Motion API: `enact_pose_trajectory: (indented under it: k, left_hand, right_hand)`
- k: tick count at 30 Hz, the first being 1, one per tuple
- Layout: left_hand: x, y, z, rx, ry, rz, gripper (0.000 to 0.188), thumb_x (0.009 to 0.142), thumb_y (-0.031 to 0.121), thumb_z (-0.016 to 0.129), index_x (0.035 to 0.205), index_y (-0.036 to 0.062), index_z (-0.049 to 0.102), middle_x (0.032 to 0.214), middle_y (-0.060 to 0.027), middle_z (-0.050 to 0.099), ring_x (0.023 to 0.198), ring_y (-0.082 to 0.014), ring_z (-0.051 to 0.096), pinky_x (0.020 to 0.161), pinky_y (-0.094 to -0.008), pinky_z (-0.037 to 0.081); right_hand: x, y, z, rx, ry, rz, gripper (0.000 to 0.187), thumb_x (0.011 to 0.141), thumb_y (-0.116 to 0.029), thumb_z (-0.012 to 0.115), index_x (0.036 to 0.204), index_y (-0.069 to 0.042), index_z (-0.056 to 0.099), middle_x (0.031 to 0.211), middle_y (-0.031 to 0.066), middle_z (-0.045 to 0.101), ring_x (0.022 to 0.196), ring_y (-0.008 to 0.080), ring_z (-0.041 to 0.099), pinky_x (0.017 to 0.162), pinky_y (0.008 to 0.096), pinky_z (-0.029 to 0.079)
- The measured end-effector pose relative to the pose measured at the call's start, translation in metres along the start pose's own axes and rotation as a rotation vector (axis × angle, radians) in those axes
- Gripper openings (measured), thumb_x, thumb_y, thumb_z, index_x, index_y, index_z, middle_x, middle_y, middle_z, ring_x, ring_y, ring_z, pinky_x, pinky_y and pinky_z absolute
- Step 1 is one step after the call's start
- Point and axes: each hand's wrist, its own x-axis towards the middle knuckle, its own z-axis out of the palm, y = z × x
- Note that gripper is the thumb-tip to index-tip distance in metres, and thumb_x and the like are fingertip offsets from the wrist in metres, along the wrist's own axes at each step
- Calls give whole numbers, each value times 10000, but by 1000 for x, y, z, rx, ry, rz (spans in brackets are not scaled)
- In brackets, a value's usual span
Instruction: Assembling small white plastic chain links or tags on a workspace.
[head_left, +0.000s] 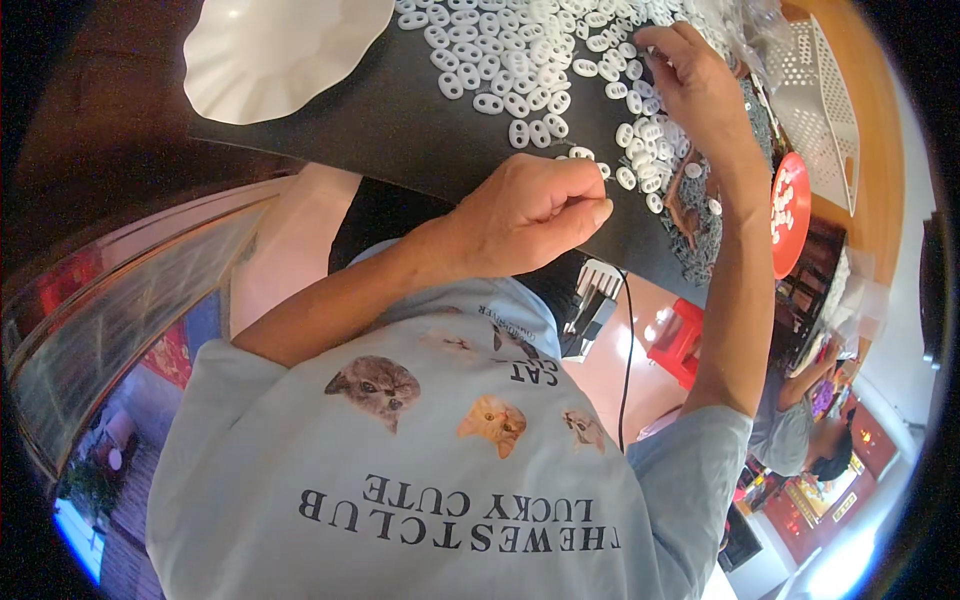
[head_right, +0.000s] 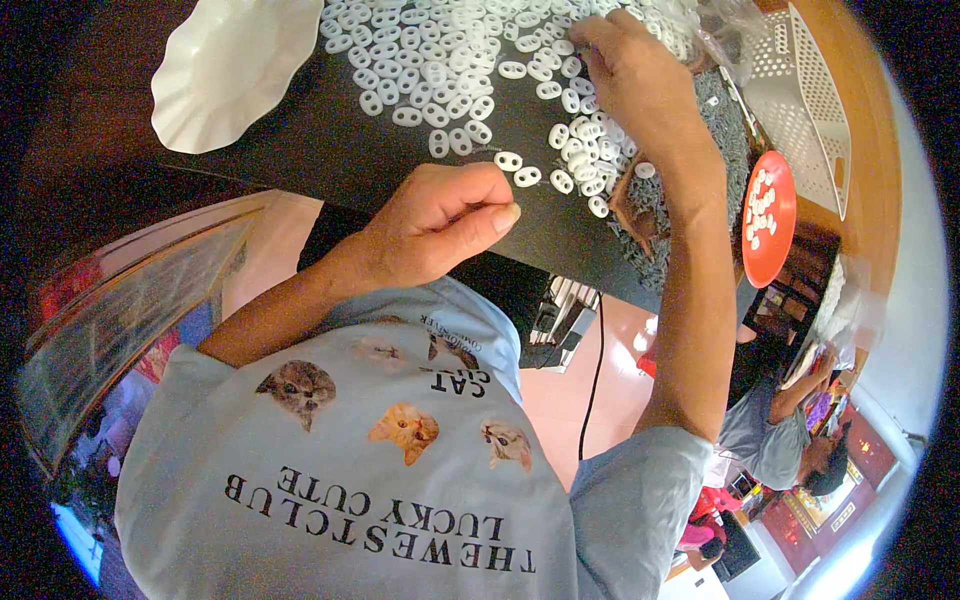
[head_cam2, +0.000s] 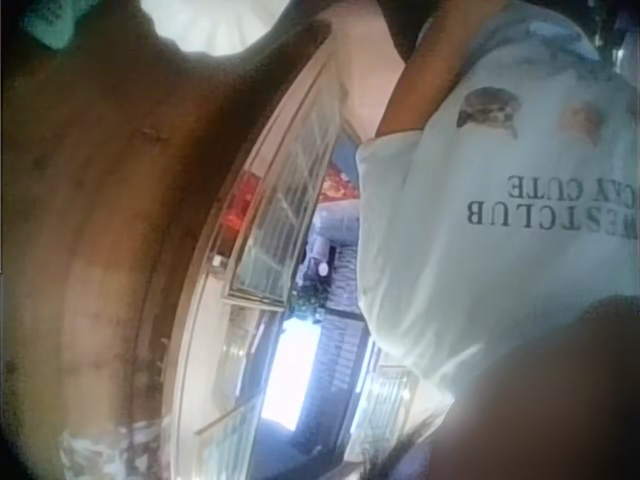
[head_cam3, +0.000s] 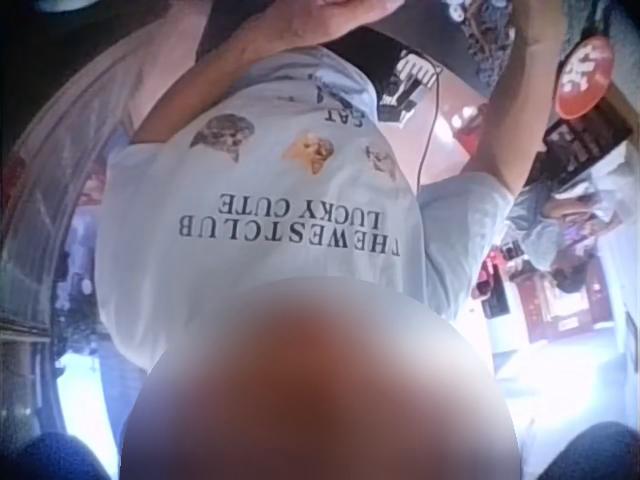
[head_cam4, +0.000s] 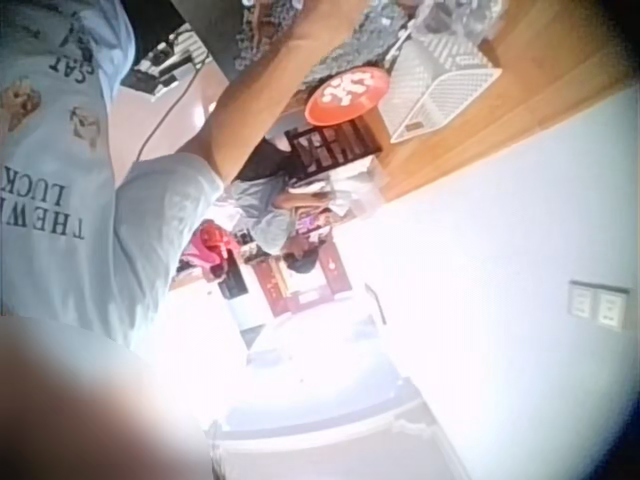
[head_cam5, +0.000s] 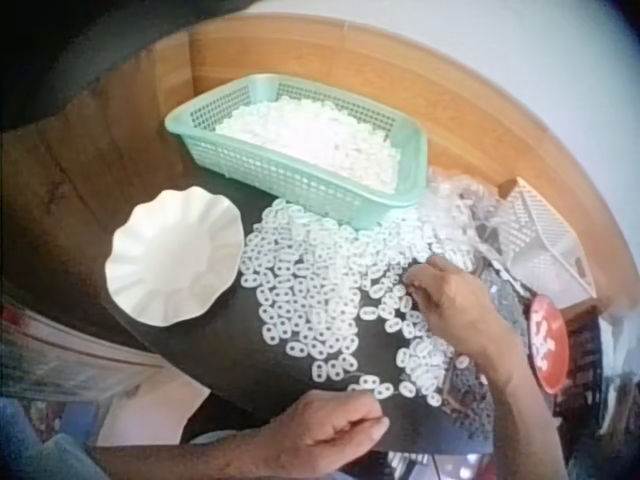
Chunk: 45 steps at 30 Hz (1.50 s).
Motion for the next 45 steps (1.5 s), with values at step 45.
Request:
enact_pose_trajectory:
  k: [45]
  left_hand:
    - [0,2,0,-258,125,-161,181,941,195,552,933,20,598,717,15,564,616,-42,499,540,-214,414]
  right_hand:
    - [-55,-91,-17,26,174,-50,133,825,-55,621,945,-5,591,804,152,571,684,330,593,617,382,487]
